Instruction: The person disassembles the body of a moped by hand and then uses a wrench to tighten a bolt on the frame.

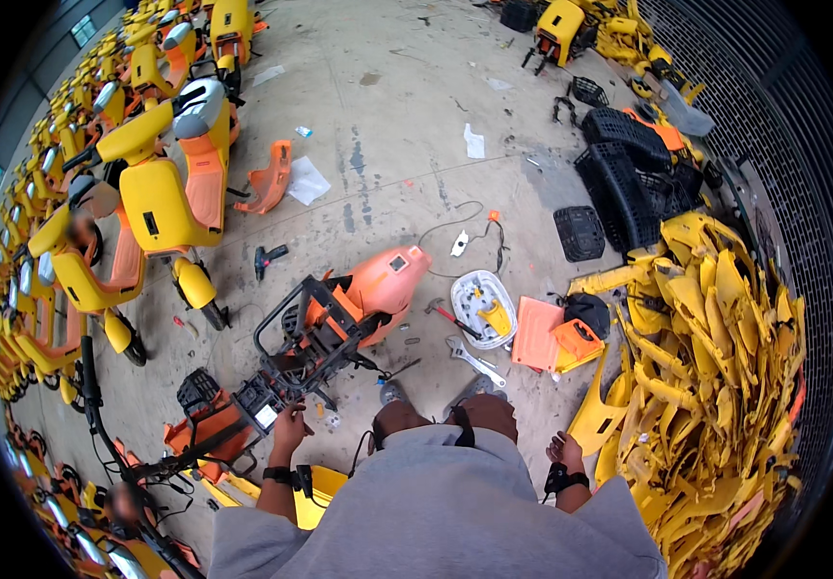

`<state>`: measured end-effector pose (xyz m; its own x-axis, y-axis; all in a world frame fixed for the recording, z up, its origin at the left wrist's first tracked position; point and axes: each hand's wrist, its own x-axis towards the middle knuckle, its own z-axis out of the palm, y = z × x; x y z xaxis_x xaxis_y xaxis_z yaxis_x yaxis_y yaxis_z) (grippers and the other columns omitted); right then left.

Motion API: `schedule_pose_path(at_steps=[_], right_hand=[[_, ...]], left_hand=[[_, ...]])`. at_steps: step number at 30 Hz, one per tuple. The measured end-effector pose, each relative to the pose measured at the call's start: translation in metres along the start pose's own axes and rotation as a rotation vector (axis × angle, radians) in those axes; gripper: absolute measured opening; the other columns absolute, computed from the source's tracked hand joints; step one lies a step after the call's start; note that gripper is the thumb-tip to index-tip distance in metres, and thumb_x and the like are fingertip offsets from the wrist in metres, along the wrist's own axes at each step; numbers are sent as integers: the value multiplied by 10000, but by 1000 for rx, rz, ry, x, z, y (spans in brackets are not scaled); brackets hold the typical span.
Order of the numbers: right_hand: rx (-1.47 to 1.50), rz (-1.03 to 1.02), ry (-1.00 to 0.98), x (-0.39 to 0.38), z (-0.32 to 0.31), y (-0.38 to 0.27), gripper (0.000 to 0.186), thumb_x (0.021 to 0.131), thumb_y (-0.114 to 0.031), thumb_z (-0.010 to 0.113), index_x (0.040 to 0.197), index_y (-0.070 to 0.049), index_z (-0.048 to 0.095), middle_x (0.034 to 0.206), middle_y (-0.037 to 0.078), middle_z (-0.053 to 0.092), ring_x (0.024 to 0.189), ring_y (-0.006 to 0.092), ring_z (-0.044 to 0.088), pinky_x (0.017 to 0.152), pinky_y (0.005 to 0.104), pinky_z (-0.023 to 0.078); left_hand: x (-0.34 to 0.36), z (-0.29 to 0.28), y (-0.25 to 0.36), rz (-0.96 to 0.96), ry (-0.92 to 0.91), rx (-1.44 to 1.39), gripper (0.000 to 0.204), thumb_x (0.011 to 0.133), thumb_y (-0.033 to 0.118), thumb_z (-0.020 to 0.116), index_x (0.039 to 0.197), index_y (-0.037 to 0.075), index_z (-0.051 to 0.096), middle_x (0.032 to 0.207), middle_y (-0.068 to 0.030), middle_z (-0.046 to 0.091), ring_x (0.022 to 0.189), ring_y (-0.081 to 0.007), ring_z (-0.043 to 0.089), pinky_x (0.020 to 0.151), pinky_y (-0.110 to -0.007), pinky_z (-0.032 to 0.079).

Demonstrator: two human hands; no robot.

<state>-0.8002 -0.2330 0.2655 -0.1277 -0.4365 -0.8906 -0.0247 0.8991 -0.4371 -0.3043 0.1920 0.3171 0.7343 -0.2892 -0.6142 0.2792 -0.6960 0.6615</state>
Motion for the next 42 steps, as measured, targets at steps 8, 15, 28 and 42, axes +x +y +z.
schedule_pose_path(at_steps=[8,15,28,42], right_hand=[[32,53,-60,3,-8,-11,345,878,-193,524,1207,-89,529,971,93,575,732,185,532,766,382,513],[51,58,-32,50,-41,-34,357,895,-203,509,1224,-65,528,1005,128,611,730,206,573,708,378,550],[187,162,-82,108,-45,-42,388,891,-206,522,1258,-84,493,1009,113,590,643,189,548,687,361,526],[617,-134,-31,122,56,-242,123,898,-257,527,892,-167,611,657,-50,502,602,114,476,652,289,423]], left_hand=[[38,38,-3,-35,-149,24,393,760,-82,457,1148,-72,516,939,-197,630,612,-321,671,501,-374,581],[42,90,82,-106,-159,93,310,790,1,511,1093,-52,555,738,-178,664,571,-259,672,511,-324,567],[74,142,131,-130,91,130,465,778,99,592,1215,3,463,919,-196,641,699,-275,658,582,-378,529],[312,122,181,-8,1132,-85,238,792,106,543,941,-78,576,795,-238,643,659,-425,615,573,-421,499]])
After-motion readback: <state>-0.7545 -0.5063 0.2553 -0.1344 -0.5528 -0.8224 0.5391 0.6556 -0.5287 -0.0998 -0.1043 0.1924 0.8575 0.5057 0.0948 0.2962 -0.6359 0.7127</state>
